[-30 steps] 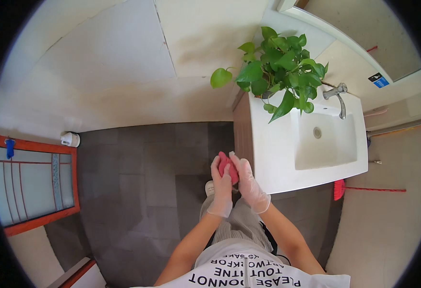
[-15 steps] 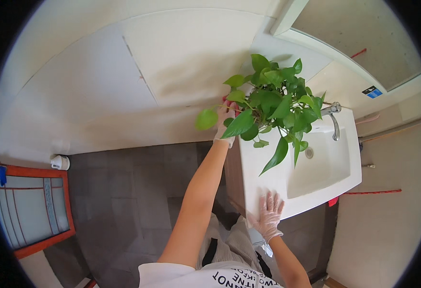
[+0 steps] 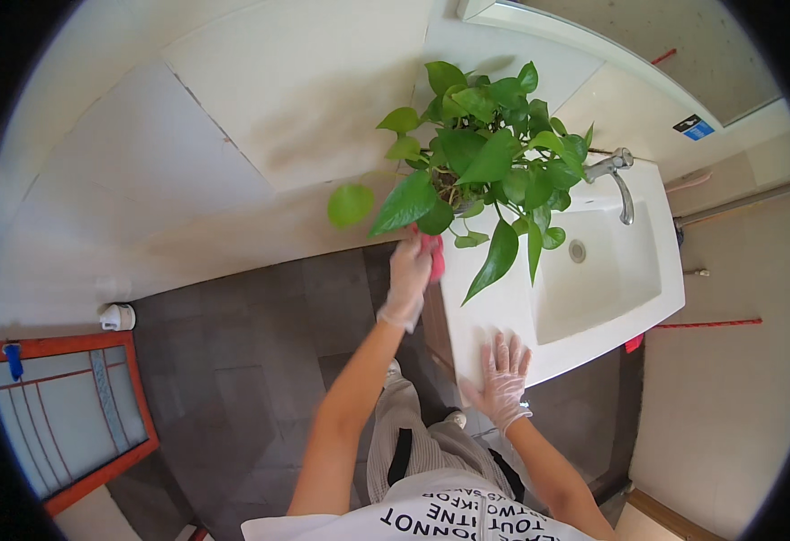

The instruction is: Cleaning bathroom surfaces, including the sink and stall doors.

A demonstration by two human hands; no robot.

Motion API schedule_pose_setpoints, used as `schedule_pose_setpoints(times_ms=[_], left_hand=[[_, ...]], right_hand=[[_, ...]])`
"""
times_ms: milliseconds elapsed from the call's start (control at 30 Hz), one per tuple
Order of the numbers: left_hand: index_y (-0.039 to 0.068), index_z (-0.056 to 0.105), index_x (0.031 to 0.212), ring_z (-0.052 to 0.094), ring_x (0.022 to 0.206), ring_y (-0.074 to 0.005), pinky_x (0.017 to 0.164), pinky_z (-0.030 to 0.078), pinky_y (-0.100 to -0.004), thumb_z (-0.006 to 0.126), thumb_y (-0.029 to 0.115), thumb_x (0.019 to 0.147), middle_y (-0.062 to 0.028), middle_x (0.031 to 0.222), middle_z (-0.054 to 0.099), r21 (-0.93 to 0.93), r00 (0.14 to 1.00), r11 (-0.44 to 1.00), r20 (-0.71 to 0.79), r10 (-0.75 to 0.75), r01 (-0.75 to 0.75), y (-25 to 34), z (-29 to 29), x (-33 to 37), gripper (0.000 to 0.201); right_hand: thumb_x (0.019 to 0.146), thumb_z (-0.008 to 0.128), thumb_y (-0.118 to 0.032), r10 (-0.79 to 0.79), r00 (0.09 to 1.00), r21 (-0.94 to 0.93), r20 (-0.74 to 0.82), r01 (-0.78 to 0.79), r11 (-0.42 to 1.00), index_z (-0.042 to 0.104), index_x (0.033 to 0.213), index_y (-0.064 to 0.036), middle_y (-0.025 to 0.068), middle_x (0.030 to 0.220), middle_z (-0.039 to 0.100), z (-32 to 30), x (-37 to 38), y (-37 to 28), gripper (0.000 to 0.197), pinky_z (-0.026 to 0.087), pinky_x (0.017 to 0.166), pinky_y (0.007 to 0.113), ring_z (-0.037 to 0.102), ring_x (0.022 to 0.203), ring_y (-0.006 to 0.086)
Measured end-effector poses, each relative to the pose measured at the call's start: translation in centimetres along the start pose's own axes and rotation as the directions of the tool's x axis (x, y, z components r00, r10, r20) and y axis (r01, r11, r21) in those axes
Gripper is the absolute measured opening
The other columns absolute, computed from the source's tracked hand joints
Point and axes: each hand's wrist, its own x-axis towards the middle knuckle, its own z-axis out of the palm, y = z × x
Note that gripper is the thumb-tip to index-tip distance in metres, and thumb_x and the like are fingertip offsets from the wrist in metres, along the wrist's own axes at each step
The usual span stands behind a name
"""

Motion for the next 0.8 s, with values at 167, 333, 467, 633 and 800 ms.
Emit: schedule_pose_setpoints(times_ms=[167, 333, 467, 633, 800], left_hand=[[0.001, 0.057, 0.085, 0.056, 0.072, -0.024, 0.064, 0.044, -0.0312, 0.053, 0.013, 0.081, -0.0131, 0.078, 0.056, -0.083, 0.989, 0.996, -0.135, -0.056, 0.045, -1.7, 1.3, -10.0, 0.013], [0.0, 0.058, 0.077, 0.055, 0.065, -0.025, 0.06, 0.043, -0.0356, 0.052, 0.016, 0.081, -0.0135, 0.068, 0.056, 0.114, 0.999, 0.992, -0.005, -0.054, 0.054, -1.5, 0.0, -2.9, 0.017], [-0.002, 0.056, 0.077, 0.055, 0.062, -0.0333, 0.059, 0.044, -0.0377, 0.053, 0.023, 0.08, -0.0203, 0.067, 0.056, 0.187, 0.995, 0.98, -0.087, -0.05, 0.065, 1.5, 0.5, -2.0, 0.026], [-0.002, 0.057, 0.082, 0.055, 0.075, -0.0366, 0.067, 0.043, -0.0415, 0.052, 0.032, 0.082, -0.0229, 0.079, 0.057, 0.605, 0.995, 0.791, 0.016, 0.103, -0.092, -0.3, 0.3, -10.1, 0.034], [-0.001, 0.057, 0.087, 0.055, 0.079, -0.0378, 0.069, 0.043, -0.0413, 0.049, 0.034, 0.083, -0.0227, 0.082, 0.057, 0.591, 0.994, 0.803, 0.018, -0.104, 0.074, -1.5, 0.5, -20.0, 0.036]], right_hand=[[0.068, 0.054, -0.051, 0.022, 1.0, 0.019, 0.004, -0.022, 1.0, 0.035, 0.126, -0.0047, 0.019, 0.136, 0.021, 0.3, -0.3, 0.0, 0.077, 0.003, 0.097, 0.06, 0.012, 0.126, 0.0427], [0.072, 0.048, -0.054, 0.049, 0.996, 0.003, 0.077, -0.05, 0.999, 0.031, 0.13, -0.0074, 0.0156, 0.139, 0.016, 0.0, -0.2, -0.6, 0.077, 0.0, 0.099, 0.057, 0.004, 0.129, 0.0377], [0.074, 0.043, -0.055, 0.028, 0.999, 0.029, 0.032, -0.029, 0.999, 0.03, 0.13, -0.0055, 0.0153, 0.139, 0.016, -0.2, -0.1, -0.8, 0.076, 0.001, 0.099, 0.057, 0.007, 0.129, 0.0373], [0.077, 0.041, -0.051, 0.003, 0.994, 0.059, -0.113, 0.003, 0.998, 0.022, 0.131, 0.0008, 0.0173, 0.138, 0.019, 1.6, -0.8, 1.0, 0.077, 0.006, 0.101, 0.053, 0.011, 0.128, 0.0359], [0.082, 0.042, -0.041, 0.062, 0.861, 0.512, -0.505, 0.241, 0.824, 0.021, 0.131, 0.0021, 0.0206, 0.134, 0.024, 2.2, -3.4, 2.9, 0.068, 0.008, 0.103, 0.046, 0.015, 0.127, 0.0365]])
